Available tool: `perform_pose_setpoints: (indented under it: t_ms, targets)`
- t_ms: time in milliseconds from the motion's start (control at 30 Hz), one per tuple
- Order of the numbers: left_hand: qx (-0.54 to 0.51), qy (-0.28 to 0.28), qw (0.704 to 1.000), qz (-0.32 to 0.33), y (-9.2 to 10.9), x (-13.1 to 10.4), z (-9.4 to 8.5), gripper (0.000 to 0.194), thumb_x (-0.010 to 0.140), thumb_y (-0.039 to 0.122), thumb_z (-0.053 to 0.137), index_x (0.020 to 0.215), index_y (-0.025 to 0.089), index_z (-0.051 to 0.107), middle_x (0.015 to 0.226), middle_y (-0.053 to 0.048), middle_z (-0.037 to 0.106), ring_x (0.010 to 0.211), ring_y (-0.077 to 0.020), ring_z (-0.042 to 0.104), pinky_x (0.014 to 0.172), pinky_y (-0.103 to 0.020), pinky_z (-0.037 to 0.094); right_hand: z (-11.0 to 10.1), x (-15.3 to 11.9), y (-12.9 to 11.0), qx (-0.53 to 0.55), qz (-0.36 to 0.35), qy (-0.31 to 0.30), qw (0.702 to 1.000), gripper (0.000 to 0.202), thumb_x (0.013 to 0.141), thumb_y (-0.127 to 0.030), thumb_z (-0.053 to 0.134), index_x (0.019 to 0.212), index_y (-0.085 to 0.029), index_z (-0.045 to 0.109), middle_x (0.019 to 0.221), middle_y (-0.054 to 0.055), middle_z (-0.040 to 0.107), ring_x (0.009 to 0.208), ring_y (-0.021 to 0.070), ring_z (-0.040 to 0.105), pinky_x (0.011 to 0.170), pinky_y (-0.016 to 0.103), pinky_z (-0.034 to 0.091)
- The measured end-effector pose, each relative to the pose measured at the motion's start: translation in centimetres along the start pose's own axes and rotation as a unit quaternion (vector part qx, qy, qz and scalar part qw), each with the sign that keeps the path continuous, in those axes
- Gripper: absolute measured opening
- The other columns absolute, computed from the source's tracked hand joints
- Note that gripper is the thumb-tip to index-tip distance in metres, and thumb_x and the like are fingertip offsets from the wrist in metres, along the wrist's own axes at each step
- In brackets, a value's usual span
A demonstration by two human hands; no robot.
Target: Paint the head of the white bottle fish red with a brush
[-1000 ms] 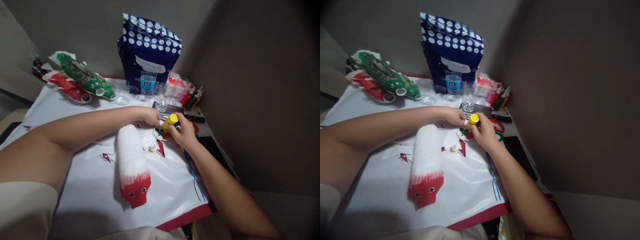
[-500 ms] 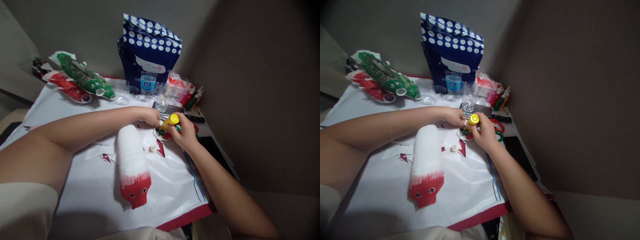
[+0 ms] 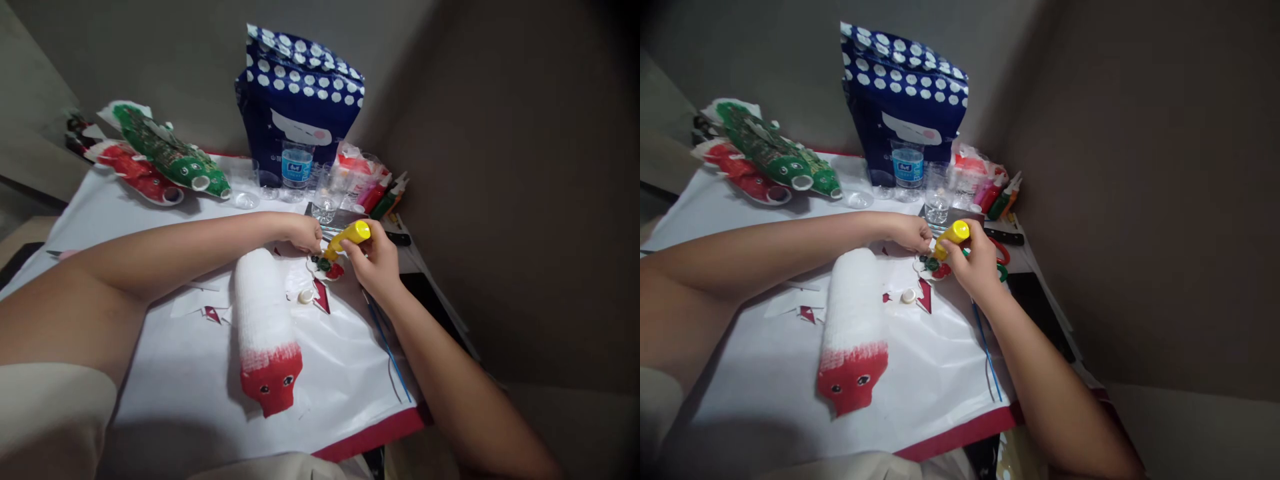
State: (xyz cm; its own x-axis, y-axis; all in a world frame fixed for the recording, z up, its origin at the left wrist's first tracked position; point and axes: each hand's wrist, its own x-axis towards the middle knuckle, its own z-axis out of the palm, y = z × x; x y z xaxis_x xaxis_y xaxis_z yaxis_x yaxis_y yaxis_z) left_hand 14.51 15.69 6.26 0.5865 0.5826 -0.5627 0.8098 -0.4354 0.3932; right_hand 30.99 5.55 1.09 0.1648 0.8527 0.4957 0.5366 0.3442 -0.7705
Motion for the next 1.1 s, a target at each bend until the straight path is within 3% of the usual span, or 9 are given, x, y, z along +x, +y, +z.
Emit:
perform_pose_setpoints:
  t_ms: [233, 400, 700, 1100]
  targets:
    - [0.004, 0.0, 1.0, -0.009, 0.2, -0.2, 0.0, 0.031, 0.1, 0.038, 0.066, 0.123, 0.016, 0.066, 0.123, -0.009, 0.068, 0.105, -0.0238, 0.069, 0.089, -0.043, 0.061, 0.2, 0.6, 2.9, 0.097, 0.112, 0.015, 0.989, 0.044, 0.078, -0.062, 0.074, 0.093, -0.024, 0.058, 0.079, 0.0, 0.066, 0.067, 0.0179, 0.062, 0.059, 0.03, 0.052]
    - [0.003, -0.001, 1.0, -0.01, 0.4, -0.5, -0.1, 0.031, 0.101, 0.038, 0.066, 0.121, 0.015, 0.066, 0.121, -0.008, 0.069, 0.103, -0.0228, 0.069, 0.087, -0.041, 0.062, 0.0, 0.7, 3.3, 0.128, 0.151, 0.017, 0.98, 0.051, 0.073, -0.067, 0.078, 0.087, -0.022, 0.061, 0.072, 0.0, 0.064, 0.06, 0.0157, 0.058, 0.058, 0.03, 0.05]
    - [0.0, 0.003, 1.0, -0.006, 0.2, -0.3, 0.0, 0.03, 0.101, 0.038, 0.066, 0.121, 0.016, 0.067, 0.122, -0.008, 0.068, 0.103, -0.0229, 0.069, 0.088, -0.041, 0.061, 0.1, 0.6, 3.4, 0.13, 0.158, 0.02, 0.979, 0.05, 0.072, -0.064, 0.078, 0.09, -0.021, 0.06, 0.074, -0.001, 0.064, 0.062, 0.0152, 0.057, 0.059, 0.03, 0.049]
    - [-0.015, -0.001, 1.0, -0.004, 0.1, -0.1, 0.0, 0.033, 0.1, 0.038, 0.066, 0.125, 0.016, 0.065, 0.127, -0.009, 0.067, 0.109, -0.025, 0.068, 0.092, -0.045, 0.06, 0.6, 0.2, 3.4, 0.057, 0.109, 0.042, 0.992, 0.034, 0.079, -0.048, 0.069, 0.095, -0.021, 0.057, 0.076, -0.002, 0.063, 0.064, 0.0163, 0.058, 0.058, 0.029, 0.048]
